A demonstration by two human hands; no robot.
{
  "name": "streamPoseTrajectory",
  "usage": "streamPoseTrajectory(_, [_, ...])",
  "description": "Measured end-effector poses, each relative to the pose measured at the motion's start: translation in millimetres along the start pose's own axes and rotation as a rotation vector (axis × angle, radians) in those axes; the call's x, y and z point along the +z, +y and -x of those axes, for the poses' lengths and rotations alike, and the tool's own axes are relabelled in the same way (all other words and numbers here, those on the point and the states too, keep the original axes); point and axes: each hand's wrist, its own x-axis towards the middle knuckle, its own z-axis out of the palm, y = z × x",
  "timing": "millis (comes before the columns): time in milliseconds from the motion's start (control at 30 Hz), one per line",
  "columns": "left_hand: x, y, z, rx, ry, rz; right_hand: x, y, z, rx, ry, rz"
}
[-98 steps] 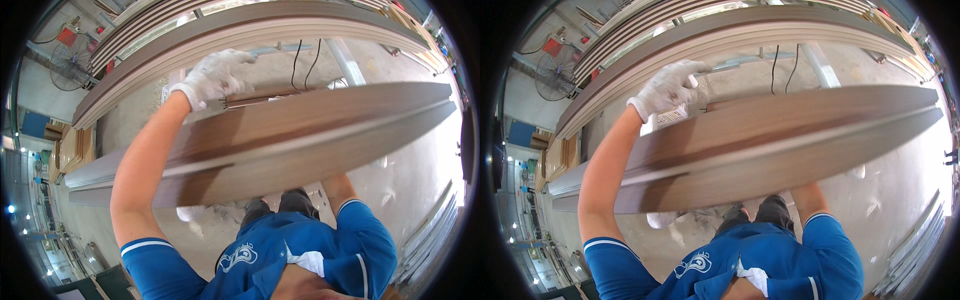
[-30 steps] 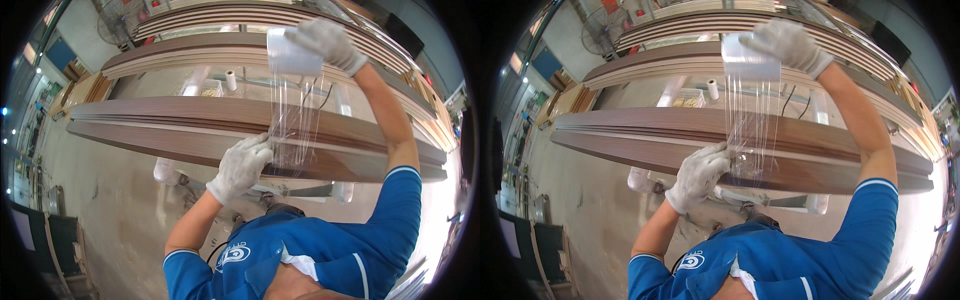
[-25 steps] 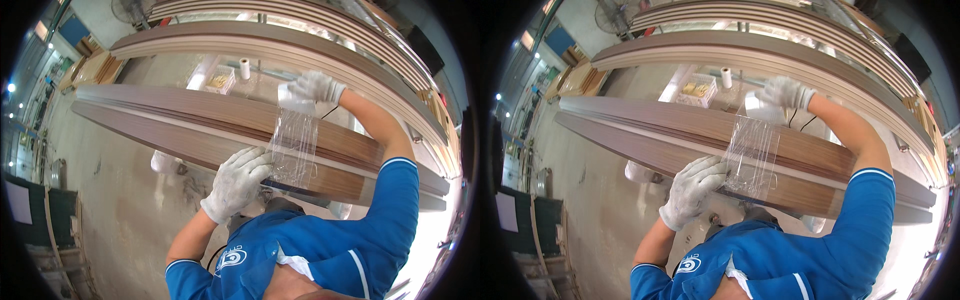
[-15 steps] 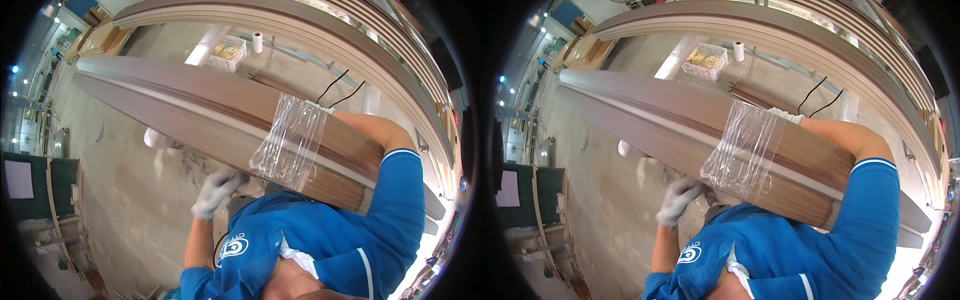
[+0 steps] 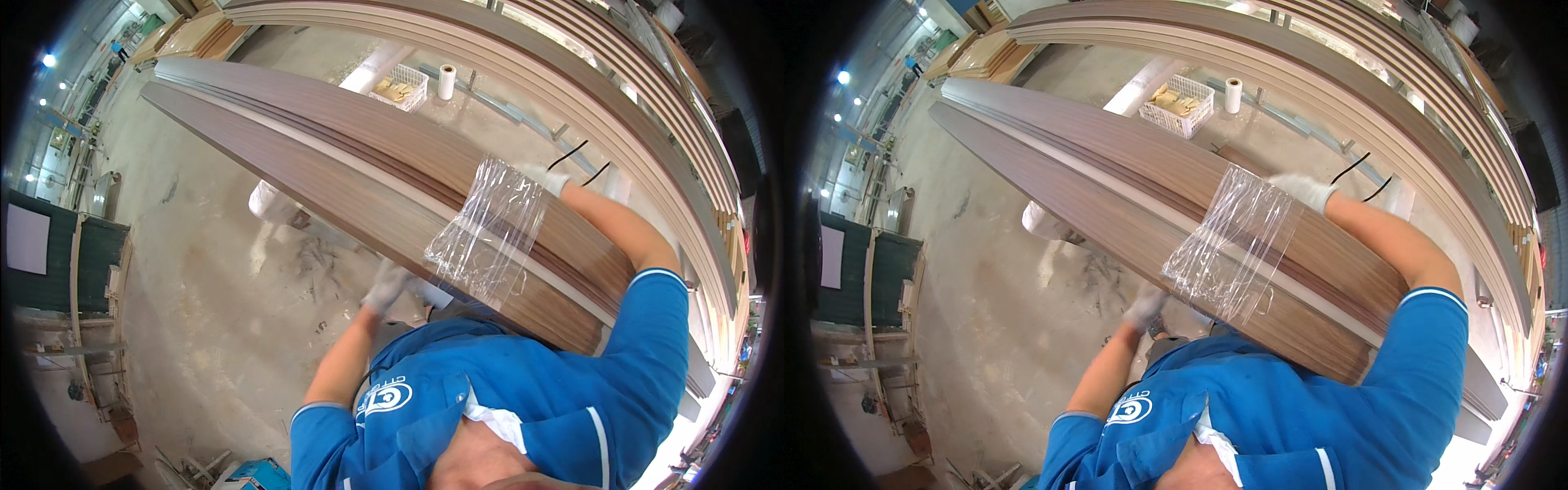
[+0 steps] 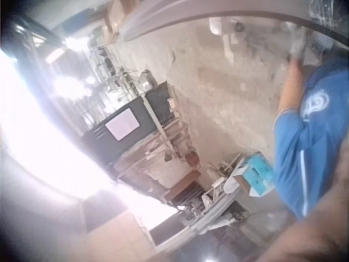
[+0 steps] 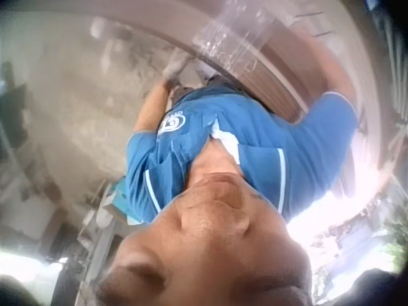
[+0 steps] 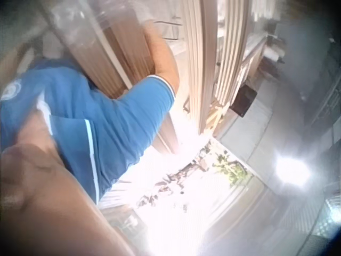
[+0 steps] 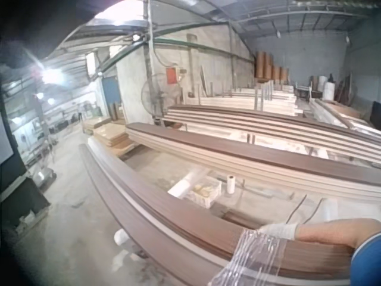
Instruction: The person selects long wooden planks from a rack, stacks them, and wraps the bundle with plastic film. The person then covers the wrapped bundle with a large white protective sheet.
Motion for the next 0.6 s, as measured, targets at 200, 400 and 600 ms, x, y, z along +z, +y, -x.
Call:
streamPoseTrajectory(200, [-67.4,110.2,167.4,0.277,0.315,0.334,-138.7,-46.8,47.7,-0.363,0.640,-0.611])
streamPoseTrajectory(400, [-7.6,233.6,68.0,0.898,0.097,-0.064,-164.9,-110.1,55.8,-0.627,0.814,-0.157])
streamPoseTrajectory(600, [-57.4,197.1,43.5,1.040,-0.457,0.064,-140.1,38.1,8.2,-0.249,1.162,0.642])
